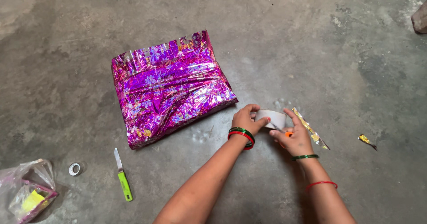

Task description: The person wraps a rectangular item with shiny purple patterned paper on a concrete floor. They fold the paper edges, apply clear adhesive tape to secure the folds, and use scissors to cut tape as needed. The wrapped item is turned over to tape the opposite side.

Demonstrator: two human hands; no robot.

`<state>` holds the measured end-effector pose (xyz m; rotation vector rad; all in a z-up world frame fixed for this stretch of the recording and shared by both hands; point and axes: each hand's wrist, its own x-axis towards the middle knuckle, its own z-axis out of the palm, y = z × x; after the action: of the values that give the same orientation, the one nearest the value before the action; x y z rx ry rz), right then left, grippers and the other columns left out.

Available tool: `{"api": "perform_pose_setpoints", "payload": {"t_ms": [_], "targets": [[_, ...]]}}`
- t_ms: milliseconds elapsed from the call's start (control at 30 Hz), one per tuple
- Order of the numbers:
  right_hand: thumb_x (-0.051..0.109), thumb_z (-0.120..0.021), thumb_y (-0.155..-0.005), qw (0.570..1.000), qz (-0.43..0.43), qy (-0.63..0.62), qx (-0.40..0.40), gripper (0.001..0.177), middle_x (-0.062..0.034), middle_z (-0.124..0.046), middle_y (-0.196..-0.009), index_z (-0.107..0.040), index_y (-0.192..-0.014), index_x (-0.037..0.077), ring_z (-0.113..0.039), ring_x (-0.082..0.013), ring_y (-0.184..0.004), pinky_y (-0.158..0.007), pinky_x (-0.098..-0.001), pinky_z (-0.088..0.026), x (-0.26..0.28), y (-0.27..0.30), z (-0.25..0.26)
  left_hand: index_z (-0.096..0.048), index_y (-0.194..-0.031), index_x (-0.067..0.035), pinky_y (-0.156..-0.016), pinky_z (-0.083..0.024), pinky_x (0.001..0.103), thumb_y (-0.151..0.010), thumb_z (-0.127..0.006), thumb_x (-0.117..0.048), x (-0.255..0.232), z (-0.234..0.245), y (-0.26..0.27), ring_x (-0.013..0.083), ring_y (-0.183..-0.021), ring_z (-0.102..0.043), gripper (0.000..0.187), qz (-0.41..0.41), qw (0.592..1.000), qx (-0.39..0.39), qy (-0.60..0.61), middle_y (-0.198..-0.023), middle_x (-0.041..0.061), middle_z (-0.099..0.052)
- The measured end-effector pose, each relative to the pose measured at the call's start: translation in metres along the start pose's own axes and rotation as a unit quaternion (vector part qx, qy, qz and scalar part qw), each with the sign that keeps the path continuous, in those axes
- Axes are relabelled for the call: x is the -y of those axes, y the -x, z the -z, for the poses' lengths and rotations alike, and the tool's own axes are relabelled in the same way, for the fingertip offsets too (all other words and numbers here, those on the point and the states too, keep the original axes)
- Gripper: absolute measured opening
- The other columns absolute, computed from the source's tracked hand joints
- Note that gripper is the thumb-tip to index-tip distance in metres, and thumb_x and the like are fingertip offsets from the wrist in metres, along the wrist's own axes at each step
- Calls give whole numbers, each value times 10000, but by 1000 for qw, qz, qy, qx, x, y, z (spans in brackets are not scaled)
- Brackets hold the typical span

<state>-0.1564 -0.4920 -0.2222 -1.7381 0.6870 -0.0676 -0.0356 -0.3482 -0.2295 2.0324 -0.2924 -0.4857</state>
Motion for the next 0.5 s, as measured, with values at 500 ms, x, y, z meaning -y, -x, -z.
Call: {"api": "perform_pose_setpoints", "payload": {"t_ms": [500], "targets": [[108,-838,-758,969,150,133,-145,600,-1,-642,-617,-650,-1328,101,-557,-57,-585,-608,-235,-492,-13,0,4,-754,-1065,-100,-809,-587,401,-780,-852,-398,-31,-4,5,296,-873,-749,424,-100,989,-23,-105,-949,136,-767]]}}
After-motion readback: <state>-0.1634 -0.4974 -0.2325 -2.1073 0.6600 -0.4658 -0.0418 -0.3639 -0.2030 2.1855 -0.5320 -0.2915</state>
